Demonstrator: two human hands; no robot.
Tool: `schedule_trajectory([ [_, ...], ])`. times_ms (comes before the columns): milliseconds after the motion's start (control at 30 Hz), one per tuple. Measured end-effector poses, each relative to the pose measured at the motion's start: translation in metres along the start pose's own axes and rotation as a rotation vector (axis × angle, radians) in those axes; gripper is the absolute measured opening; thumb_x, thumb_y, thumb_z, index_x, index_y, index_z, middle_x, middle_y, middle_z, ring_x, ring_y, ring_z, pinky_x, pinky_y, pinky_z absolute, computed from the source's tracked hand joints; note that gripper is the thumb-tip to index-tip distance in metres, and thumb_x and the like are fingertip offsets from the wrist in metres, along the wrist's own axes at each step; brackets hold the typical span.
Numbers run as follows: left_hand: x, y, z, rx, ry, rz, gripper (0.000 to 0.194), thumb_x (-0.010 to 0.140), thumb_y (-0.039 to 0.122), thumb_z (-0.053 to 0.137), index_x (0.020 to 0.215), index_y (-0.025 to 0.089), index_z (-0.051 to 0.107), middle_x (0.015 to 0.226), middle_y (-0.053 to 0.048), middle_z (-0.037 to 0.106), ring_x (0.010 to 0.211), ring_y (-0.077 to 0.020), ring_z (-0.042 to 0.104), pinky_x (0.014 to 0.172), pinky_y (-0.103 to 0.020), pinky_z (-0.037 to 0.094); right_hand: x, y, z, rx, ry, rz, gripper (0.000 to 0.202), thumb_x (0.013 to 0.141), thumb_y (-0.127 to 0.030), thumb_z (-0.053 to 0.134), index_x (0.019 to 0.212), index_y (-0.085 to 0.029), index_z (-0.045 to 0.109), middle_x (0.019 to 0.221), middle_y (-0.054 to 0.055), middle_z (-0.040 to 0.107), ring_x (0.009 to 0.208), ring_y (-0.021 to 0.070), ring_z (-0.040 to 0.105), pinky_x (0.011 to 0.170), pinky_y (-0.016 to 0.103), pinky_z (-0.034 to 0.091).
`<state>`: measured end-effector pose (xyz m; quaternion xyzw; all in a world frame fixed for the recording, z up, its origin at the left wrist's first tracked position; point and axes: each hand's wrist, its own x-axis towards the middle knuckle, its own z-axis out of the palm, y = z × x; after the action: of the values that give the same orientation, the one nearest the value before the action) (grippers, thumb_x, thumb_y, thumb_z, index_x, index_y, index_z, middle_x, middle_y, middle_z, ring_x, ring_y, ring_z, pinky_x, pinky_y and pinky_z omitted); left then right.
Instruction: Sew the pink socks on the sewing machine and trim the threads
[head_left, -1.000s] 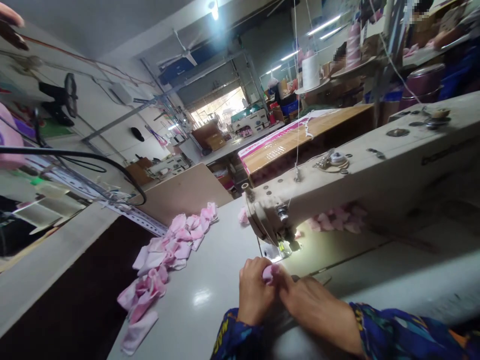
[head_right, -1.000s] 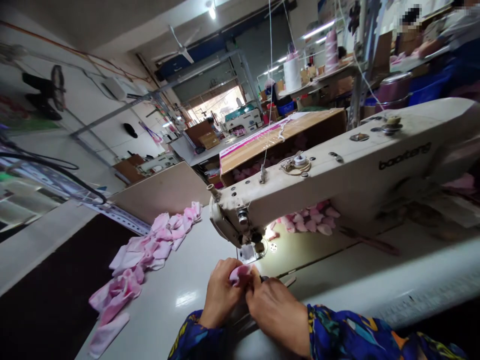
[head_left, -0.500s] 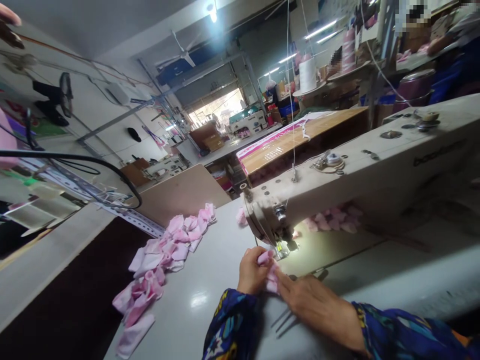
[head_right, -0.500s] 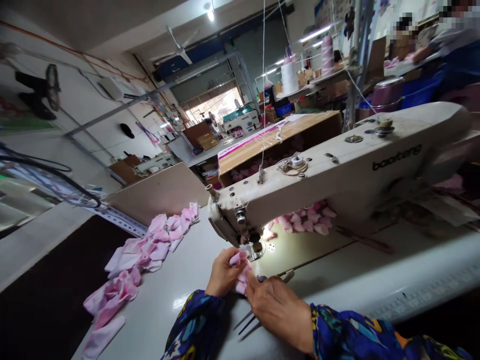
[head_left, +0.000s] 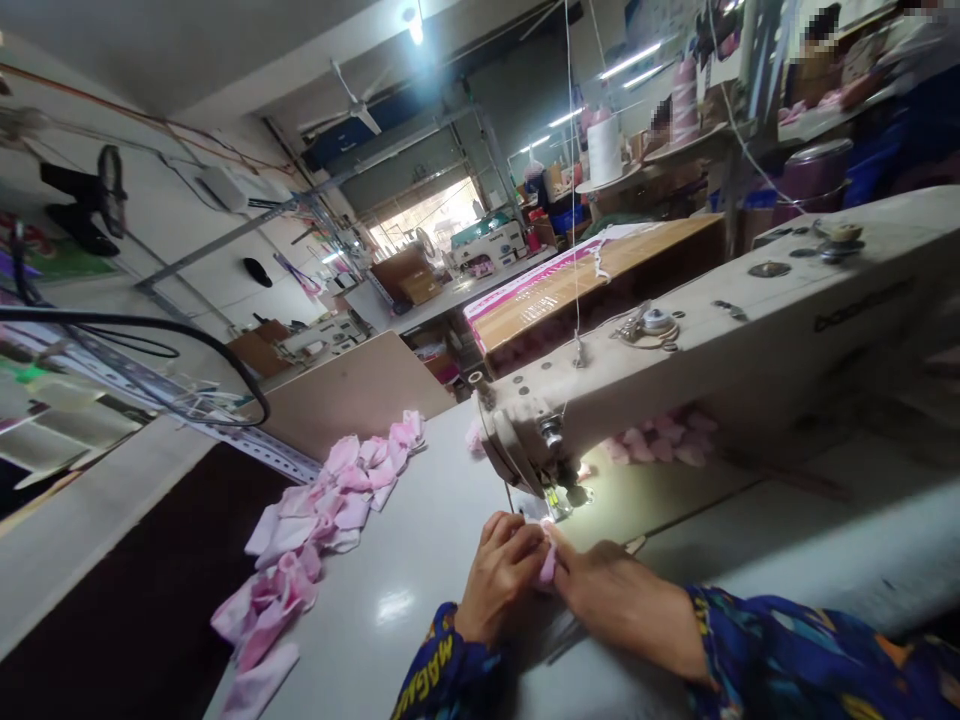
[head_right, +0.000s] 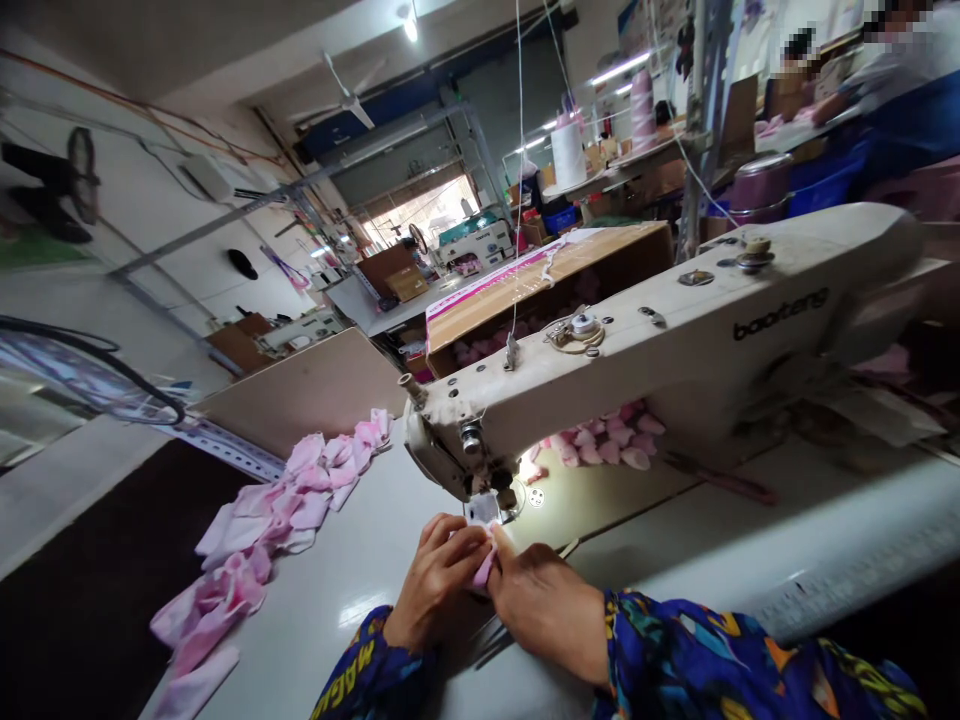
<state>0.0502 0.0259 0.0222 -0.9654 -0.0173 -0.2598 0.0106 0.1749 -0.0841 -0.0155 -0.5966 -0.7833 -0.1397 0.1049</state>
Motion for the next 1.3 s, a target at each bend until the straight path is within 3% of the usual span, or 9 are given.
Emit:
schedule_trajectory([
  [100, -0.003, 0.003, 0.003, -0.005, 0.050, 0.000, 0.030, 0.098, 0.023, 0.038, 0.089, 0.016, 0.065, 0.079, -0.005, 0.067, 0.079, -0.0166, 0.056, 0.076, -0.031, 0.043, -0.002, -0.001, 0.001, -0.037, 0.034, 0.006, 0.032, 0.078, -0.005, 0.048, 0.109, -0.002, 0.054, 0.115, 0.029, 0.059, 0.047, 0.0172, 0.060, 0.037, 0.028, 0.045],
  [300, -0.001, 0.012, 0.009, 0.003, 0.046, -0.042, 0.038, 0.101, 0.025, 0.029, 0.085, 0.014, 0.062, 0.078, -0.004, 0.064, 0.072, -0.0131, 0.057, 0.075, -0.029, 0.045, -0.013, -0.003, 0.005, -0.010, 0.113, -0.001, 0.040, 0.070, 0.000, 0.048, 0.110, 0.000, 0.055, 0.099, 0.021, 0.067, 0.046, 0.0168, 0.059, 0.036, 0.027, 0.044],
  [500, 0.006, 0.006, 0.002, 0.097, 0.043, 0.059, 0.035, 0.100, 0.020, 0.033, 0.082, 0.016, 0.062, 0.079, -0.002, 0.068, 0.079, -0.0150, 0.056, 0.081, -0.032, 0.038, -0.012, -0.001, -0.001, -0.015, 0.065, 0.014, 0.042, 0.069, 0.000, 0.047, 0.110, 0.000, 0.056, 0.101, 0.020, 0.067, 0.043, 0.0160, 0.058, 0.033, 0.027, 0.042],
  [667, 0.012, 0.000, -0.002, 0.086, 0.022, 0.136, 0.034, 0.101, 0.021, 0.033, 0.084, 0.017, 0.063, 0.085, 0.000, 0.071, 0.081, -0.0150, 0.055, 0.082, -0.032, 0.034, -0.013, -0.001, 0.001, 0.008, 0.069, 0.018, 0.032, 0.072, -0.002, 0.050, 0.103, -0.003, 0.056, 0.090, 0.018, 0.068, 0.044, 0.0162, 0.058, 0.035, 0.027, 0.041],
  [900, 0.012, 0.000, 0.004, 0.012, -0.033, 0.025, 0.036, 0.100, 0.023, 0.032, 0.080, 0.013, 0.060, 0.078, -0.005, 0.064, 0.068, -0.0139, 0.052, 0.065, -0.026, 0.041, -0.013, -0.002, -0.001, 0.027, 0.069, 0.033, 0.030, 0.074, -0.002, 0.051, 0.104, -0.003, 0.055, 0.091, 0.018, 0.068, 0.044, 0.0155, 0.056, 0.034, 0.027, 0.037],
  [1100, 0.013, 0.003, 0.003, 0.155, 0.047, 0.073, 0.036, 0.101, 0.023, 0.031, 0.085, 0.015, 0.062, 0.082, -0.001, 0.068, 0.083, -0.0170, 0.053, 0.082, -0.032, 0.034, -0.012, -0.002, 0.004, 0.031, 0.099, 0.040, 0.031, 0.072, -0.001, 0.051, 0.103, -0.003, 0.054, 0.081, 0.013, 0.067, 0.042, 0.0156, 0.054, 0.032, 0.027, 0.035],
  [1300, 0.014, 0.001, 0.002, 0.101, 0.059, 0.045, 0.037, 0.101, 0.028, 0.031, 0.083, 0.018, 0.062, 0.081, 0.003, 0.071, 0.079, -0.0148, 0.053, 0.082, -0.032, 0.030, -0.011, -0.002, -0.001, 0.010, 0.107, 0.039, 0.036, 0.068, 0.000, 0.051, 0.104, -0.003, 0.056, 0.086, 0.014, 0.068, 0.041, 0.0167, 0.055, 0.031, 0.029, 0.036],
])
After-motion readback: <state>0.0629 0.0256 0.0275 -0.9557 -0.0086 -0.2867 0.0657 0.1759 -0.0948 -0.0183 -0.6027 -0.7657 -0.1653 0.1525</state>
